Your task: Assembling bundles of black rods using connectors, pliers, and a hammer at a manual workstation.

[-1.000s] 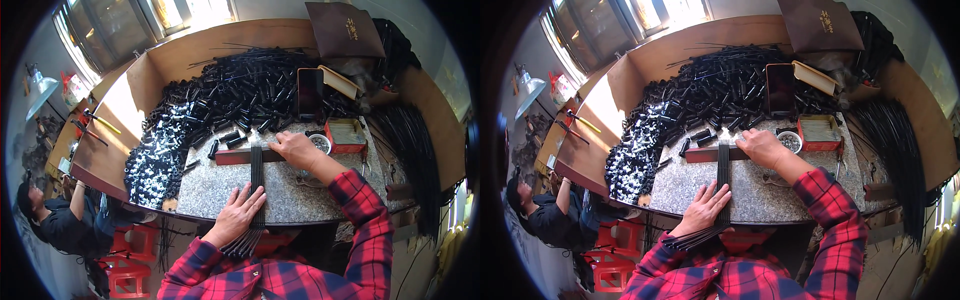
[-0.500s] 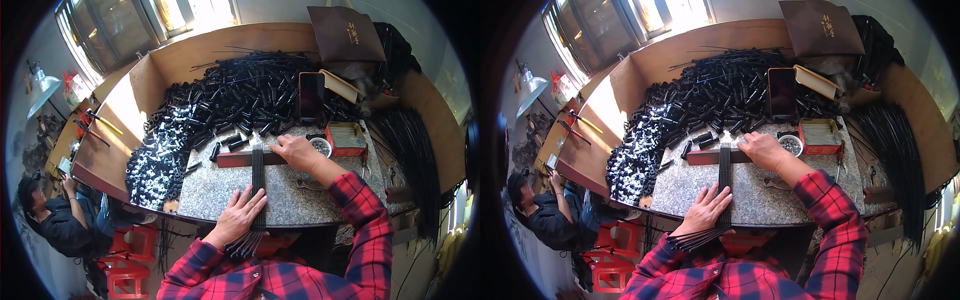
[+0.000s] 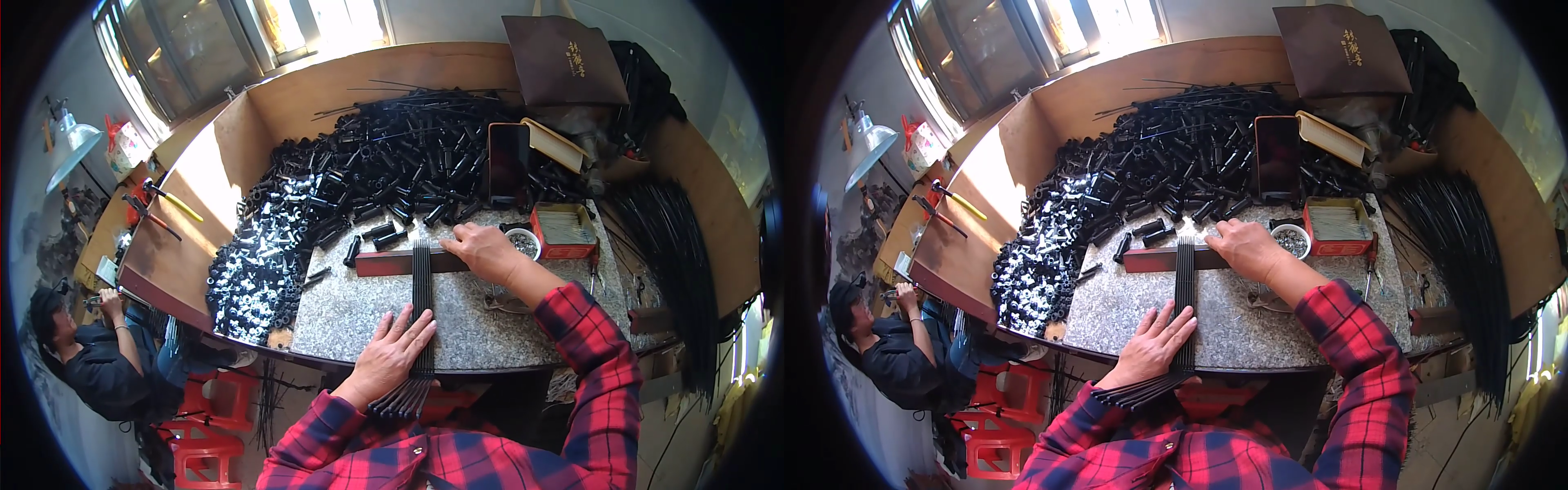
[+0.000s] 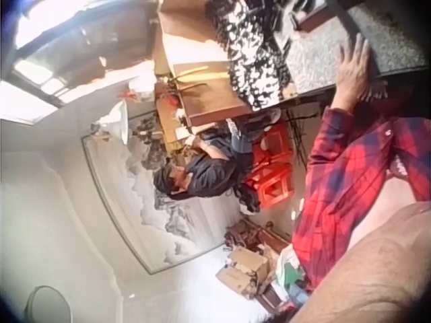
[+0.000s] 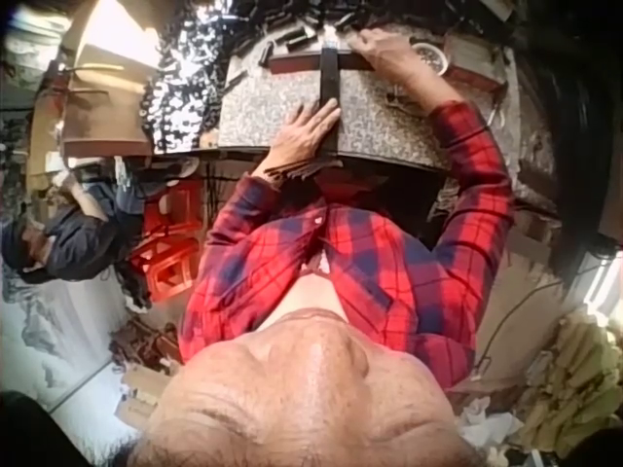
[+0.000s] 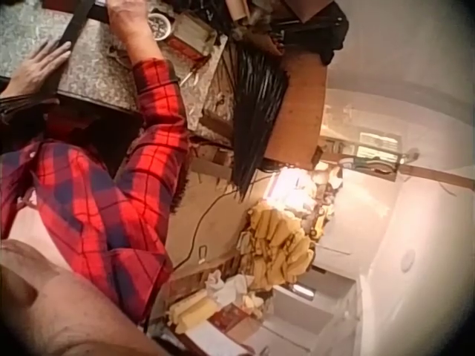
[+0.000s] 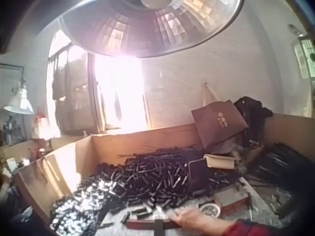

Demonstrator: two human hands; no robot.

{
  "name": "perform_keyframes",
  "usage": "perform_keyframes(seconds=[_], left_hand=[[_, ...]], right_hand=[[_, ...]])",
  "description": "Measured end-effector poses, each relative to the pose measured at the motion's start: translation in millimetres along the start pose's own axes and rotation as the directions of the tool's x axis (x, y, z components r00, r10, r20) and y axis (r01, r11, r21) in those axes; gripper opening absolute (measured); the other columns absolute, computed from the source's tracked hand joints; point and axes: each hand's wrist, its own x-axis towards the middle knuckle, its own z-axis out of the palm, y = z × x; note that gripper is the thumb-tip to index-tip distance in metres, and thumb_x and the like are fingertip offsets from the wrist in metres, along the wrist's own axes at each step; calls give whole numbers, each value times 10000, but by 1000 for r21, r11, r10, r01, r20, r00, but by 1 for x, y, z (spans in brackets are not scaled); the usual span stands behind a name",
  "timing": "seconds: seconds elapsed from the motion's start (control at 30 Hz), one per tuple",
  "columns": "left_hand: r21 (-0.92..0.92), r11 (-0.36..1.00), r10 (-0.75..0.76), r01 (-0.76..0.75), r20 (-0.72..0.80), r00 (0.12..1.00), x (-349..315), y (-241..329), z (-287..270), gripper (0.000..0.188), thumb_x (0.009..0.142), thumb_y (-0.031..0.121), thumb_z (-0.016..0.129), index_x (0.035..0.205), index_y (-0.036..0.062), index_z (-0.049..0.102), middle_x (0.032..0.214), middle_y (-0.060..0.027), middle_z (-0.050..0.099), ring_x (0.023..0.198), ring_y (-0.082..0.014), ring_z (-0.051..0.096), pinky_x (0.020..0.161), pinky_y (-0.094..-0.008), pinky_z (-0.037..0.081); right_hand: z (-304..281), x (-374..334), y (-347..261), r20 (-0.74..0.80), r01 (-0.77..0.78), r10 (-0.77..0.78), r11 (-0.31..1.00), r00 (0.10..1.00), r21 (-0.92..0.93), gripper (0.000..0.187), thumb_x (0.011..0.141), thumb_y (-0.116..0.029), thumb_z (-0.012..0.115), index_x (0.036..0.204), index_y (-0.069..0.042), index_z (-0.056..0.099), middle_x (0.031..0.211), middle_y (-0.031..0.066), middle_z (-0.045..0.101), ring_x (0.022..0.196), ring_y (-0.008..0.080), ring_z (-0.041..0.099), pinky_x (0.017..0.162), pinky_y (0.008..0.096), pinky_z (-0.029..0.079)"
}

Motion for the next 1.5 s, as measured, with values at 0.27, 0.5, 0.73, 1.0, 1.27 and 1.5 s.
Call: perform_keyframes(seconds=[0.27, 0.5, 0.73, 1.0, 1.27, 1.5], left_hand=[[74, 997, 15, -16, 7, 1000, -2, -4, 9, 623, 877, 391, 492, 1411, 93, 376, 1501, -65, 318, 1388, -330, 275, 1102, -494, 245], [3, 1000, -1, 0, 15, 1000, -1, 0, 2, 634, 878, 403, 490, 1418, 95, 367, 1509, -60, 304, 1392, -329, 264, 1102, -492, 246], [-9, 1000, 4, -4, 28, 1000, 2, 1, -4, 675, 872, 445, 493, 1429, 94, 345, 1515, -65, 289, 1388, -337, 267, 1100, -503, 242], [41, 999, 1, -2, 15, 1000, -2, -3, -4, 694, 875, 462, 482, 1430, 73, 334, 1504, -99, 301, 1383, -339, 275, 1097, -496, 249], [-28, 1000, 2, -2, -1, 1000, -4, -2, 1, 611, 847, 152, 443, 1431, 34, 308, 1501, -126, 301, 1396, -323, 262, 1106, -491, 237], [-74, 997, -15, 16, 16, 1000, -9, -4, 1, 755, 743, 192, 559, 1431, 16, 302, 1505, -141, 289, 1407, -329, 239, 1114, -511, 204]], right_hand=[[-1, 1, -1, -20, 18, -18, 1000, 1000, 11, 332, 797, -86, 544, 1119, -101, 626, 892, 87, 583, 867, 231, 611, 689, 333, 535], [-1, 3, -3, 18, 17, -17, 1000, 1000, -12, 340, 802, -89, 545, 1132, -112, 625, 902, 88, 576, 867, 233, 610, 690, 332, 536], [-7, 6, -1, -11, 73, -73, 997, 997, -27, 403, 806, -83, 545, 1203, -136, 588, 907, 86, 577, 869, 231, 610, 690, 335, 537], [-6, 11, -6, -21, 95, -96, 995, 995, -25, 424, 805, -94, 539, 1221, -164, 582, 914, 89, 584, 849, 233, 617, 660, 335, 541], [-9, 1, -2, -63, 42, -36, 995, 997, 94, 307, 774, -48, 548, 1076, -67, 599, 939, 123, 561, 918, 279, 586, 737, 357, 530], [-11, 7, 2, 25, 36, -40, 988, 999, 153, 111, 736, -13, 551, 847, -15, 544, 933, 146, 546, 939, 308, 566, 804, 369, 499]])
